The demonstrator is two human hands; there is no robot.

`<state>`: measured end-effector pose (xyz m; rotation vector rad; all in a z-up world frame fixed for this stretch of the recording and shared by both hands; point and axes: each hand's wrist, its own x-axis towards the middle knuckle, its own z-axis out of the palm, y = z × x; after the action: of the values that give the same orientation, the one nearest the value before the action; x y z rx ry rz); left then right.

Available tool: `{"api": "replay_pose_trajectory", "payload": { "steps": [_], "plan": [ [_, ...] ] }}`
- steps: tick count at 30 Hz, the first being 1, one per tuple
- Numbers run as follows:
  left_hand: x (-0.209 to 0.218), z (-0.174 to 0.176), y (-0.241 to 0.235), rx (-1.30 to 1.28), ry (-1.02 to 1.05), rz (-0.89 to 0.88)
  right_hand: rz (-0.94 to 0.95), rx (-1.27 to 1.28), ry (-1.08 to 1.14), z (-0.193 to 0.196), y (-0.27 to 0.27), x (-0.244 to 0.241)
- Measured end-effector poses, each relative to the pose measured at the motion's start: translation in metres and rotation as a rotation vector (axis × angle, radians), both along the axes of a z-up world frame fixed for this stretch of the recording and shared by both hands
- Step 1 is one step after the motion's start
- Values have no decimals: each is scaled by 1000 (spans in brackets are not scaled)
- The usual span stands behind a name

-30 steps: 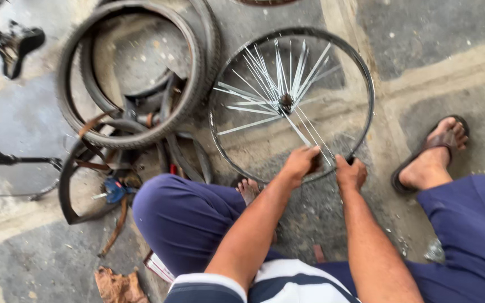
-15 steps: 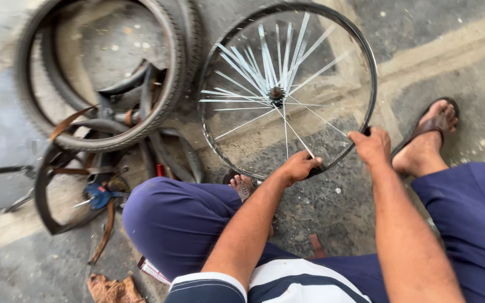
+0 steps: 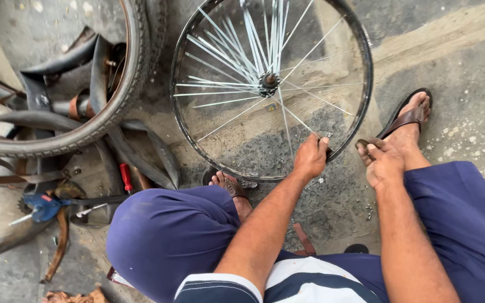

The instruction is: The person sits on the ground and works on a bicycle wheel, using a tool to tighten the spokes. They rotate the wheel to access different sections and continue adjusting the spokes.

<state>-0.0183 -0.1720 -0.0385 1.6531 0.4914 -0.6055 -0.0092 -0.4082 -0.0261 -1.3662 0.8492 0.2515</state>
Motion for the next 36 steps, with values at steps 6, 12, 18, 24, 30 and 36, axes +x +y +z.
{"api": "replay_pose_trajectory", "payload": {
  "steps": [6,12,18,24,30,36],
  "plan": [
    [6,8,6,-51,39,7,50,-186,103,12,21,-4],
    [6,4,10,-159,58,13,91,-229,98,-1,26,-15],
    [3,-2,6,-221,33,39,113,-177,79,6,39,-18],
    [5,1,12,-212,69,12,120,-179,100,24,60,-16],
    [6,6,13,-302,104,46,132,-158,83,29,64,-16],
    [12,-4,15,-602,305,157,114,-155,28,15,56,-22]
  ]
}}
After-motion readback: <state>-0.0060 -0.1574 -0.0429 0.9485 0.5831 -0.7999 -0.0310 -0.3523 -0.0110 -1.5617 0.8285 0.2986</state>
